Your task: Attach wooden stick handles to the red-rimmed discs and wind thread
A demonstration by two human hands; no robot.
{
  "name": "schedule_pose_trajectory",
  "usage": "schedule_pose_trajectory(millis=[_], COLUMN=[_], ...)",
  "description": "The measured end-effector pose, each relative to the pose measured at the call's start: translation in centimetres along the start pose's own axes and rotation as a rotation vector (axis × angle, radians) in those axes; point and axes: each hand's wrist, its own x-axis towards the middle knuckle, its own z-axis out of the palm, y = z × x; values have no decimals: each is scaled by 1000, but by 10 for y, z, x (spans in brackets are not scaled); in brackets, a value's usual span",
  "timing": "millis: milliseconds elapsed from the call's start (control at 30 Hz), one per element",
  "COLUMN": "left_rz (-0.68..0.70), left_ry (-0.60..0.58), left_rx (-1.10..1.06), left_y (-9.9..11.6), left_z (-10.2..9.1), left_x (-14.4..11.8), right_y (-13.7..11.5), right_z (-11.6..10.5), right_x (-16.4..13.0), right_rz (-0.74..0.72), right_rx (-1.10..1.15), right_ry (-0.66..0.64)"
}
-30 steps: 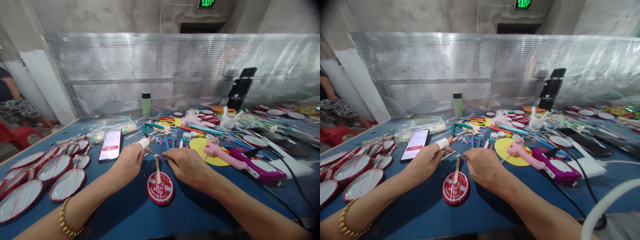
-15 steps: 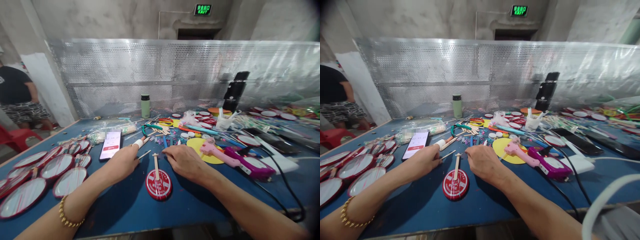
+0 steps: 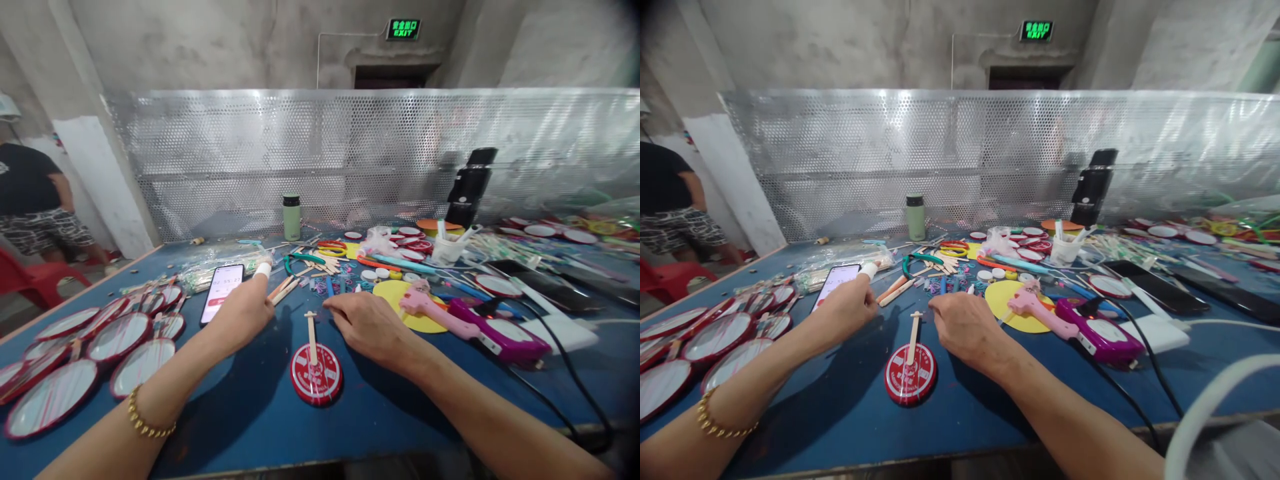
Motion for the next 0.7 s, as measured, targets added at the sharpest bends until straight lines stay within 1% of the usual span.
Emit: schedule_pose_trajectory(millis=[33,100,200,300,433,500,567,700], left_rz=[-28,-42,-3,13,11,23,43,85], left_ry=[15,15,4,-20,-65,-81,-88,-50], left_rx=[34,99,170,190,190,183,172,139], left_y=[3,10,19,21,17,15,15,24], left_z=[-4,-11,-17,-11,5,10,10,-3], left_x=[5,14,29,44,57,59,57,42], right_y=[0,-1,-1,0,0,-1,-1,-1], right_z=[-1,-3,-6,-8,-8,-8,-8,-10], right_x=[0,0,-1,-3,-6,-7,-7,-7], right_rz=[-4,-9,-12,-13,-24,-28,-32,-26], right_rx=[0,-2,-6,4,31,40,42,47], right_ry=[-8,-16,-2,19,37,41,46,50])
